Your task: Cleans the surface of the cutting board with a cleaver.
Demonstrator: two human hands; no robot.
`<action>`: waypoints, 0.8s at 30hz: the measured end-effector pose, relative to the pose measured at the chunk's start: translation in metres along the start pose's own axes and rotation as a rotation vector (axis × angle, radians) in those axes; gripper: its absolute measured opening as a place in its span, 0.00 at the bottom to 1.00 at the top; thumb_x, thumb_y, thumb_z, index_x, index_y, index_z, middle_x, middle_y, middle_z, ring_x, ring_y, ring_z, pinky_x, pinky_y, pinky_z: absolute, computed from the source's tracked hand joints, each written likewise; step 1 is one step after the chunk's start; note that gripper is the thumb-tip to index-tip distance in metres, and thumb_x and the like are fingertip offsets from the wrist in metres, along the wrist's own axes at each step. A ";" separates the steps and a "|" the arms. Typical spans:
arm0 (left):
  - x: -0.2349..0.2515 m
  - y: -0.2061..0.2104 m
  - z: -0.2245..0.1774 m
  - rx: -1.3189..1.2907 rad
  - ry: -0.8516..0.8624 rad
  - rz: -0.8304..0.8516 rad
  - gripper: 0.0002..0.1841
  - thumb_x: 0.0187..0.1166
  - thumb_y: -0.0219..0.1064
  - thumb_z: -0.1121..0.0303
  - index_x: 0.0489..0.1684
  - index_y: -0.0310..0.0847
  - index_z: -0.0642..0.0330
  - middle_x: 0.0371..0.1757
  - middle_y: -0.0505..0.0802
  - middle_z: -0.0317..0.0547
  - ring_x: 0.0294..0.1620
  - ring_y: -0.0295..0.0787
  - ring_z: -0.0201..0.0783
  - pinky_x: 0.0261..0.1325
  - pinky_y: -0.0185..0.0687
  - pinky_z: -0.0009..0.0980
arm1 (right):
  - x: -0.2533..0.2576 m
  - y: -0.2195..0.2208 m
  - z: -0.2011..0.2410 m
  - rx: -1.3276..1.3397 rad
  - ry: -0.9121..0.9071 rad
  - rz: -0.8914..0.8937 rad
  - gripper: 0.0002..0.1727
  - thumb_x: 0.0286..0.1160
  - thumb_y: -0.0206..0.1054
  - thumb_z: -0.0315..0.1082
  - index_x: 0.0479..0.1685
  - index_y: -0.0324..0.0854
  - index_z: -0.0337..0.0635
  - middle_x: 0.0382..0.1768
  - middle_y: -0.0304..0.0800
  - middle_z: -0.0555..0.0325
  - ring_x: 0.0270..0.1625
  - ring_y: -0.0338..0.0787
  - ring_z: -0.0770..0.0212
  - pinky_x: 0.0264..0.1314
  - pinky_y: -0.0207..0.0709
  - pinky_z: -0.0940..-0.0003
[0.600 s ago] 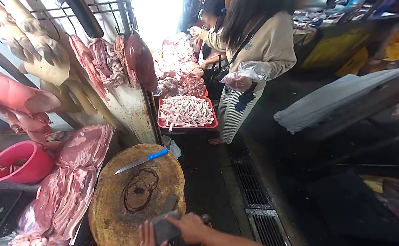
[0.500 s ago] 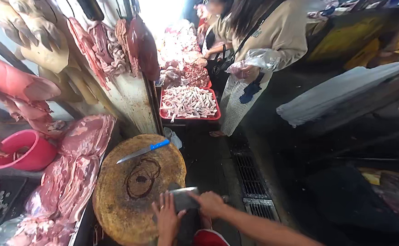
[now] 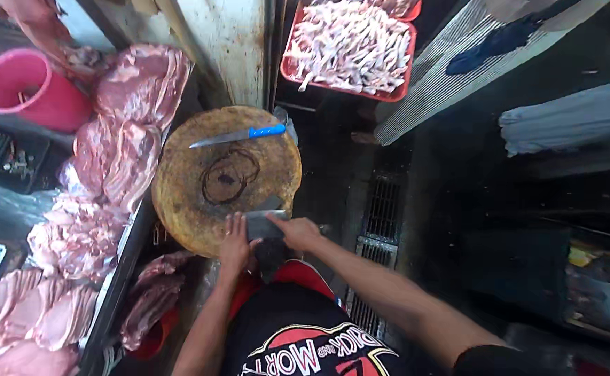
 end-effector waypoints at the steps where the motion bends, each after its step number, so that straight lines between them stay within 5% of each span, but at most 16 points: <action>1: 0.014 0.002 -0.018 -0.022 0.025 0.014 0.49 0.77 0.47 0.23 0.96 0.54 0.41 0.96 0.59 0.36 0.97 0.45 0.54 0.88 0.34 0.76 | -0.002 -0.005 -0.020 -0.018 0.036 -0.007 0.56 0.69 0.70 0.40 0.96 0.37 0.84 0.49 0.92 0.35 0.51 0.91 0.28 0.49 0.80 0.24; 4: 0.013 0.006 -0.013 -0.061 -0.003 0.027 0.49 0.76 0.47 0.23 0.96 0.55 0.41 0.96 0.59 0.35 0.97 0.45 0.53 0.88 0.32 0.77 | 0.003 -0.004 -0.015 -0.060 0.017 0.029 0.55 0.70 0.69 0.40 0.97 0.36 0.81 0.50 0.92 0.35 0.52 0.91 0.28 0.50 0.79 0.25; 10: -0.078 -0.010 0.097 0.060 -0.201 -0.005 0.50 0.76 0.49 0.23 0.96 0.55 0.45 0.96 0.60 0.39 0.96 0.49 0.53 0.87 0.34 0.77 | 0.034 0.035 0.111 -0.068 -0.270 0.093 0.55 0.71 0.68 0.39 0.97 0.35 0.80 0.48 0.93 0.39 0.51 0.92 0.32 0.53 0.79 0.28; 16: -0.013 -0.010 0.024 0.012 -0.094 0.046 0.49 0.77 0.42 0.22 0.96 0.54 0.43 0.97 0.59 0.36 0.98 0.42 0.54 0.87 0.28 0.78 | 0.024 0.007 0.025 -0.072 -0.088 0.054 0.53 0.72 0.68 0.42 0.96 0.38 0.83 0.50 0.92 0.37 0.52 0.91 0.30 0.51 0.80 0.26; 22: -0.085 -0.010 0.103 0.047 -0.224 -0.025 0.50 0.76 0.46 0.22 0.95 0.56 0.45 0.96 0.61 0.39 0.96 0.48 0.53 0.87 0.35 0.77 | 0.038 0.037 0.118 -0.110 -0.287 0.097 0.54 0.73 0.67 0.40 0.97 0.35 0.81 0.47 0.93 0.39 0.51 0.92 0.32 0.52 0.79 0.27; 24: -0.085 -0.016 0.098 0.072 -0.220 -0.014 0.50 0.76 0.47 0.22 0.95 0.56 0.46 0.95 0.62 0.39 0.96 0.49 0.54 0.87 0.35 0.77 | 0.037 0.040 0.114 -0.102 -0.282 0.098 0.54 0.73 0.67 0.42 0.97 0.34 0.82 0.47 0.93 0.41 0.52 0.92 0.33 0.52 0.80 0.29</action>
Point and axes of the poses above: each hand's wrist, its own x-axis towards the middle knuckle, its own y-axis out of the palm, z = x × y, the point moved 8 cm from there along x, towards the middle knuckle
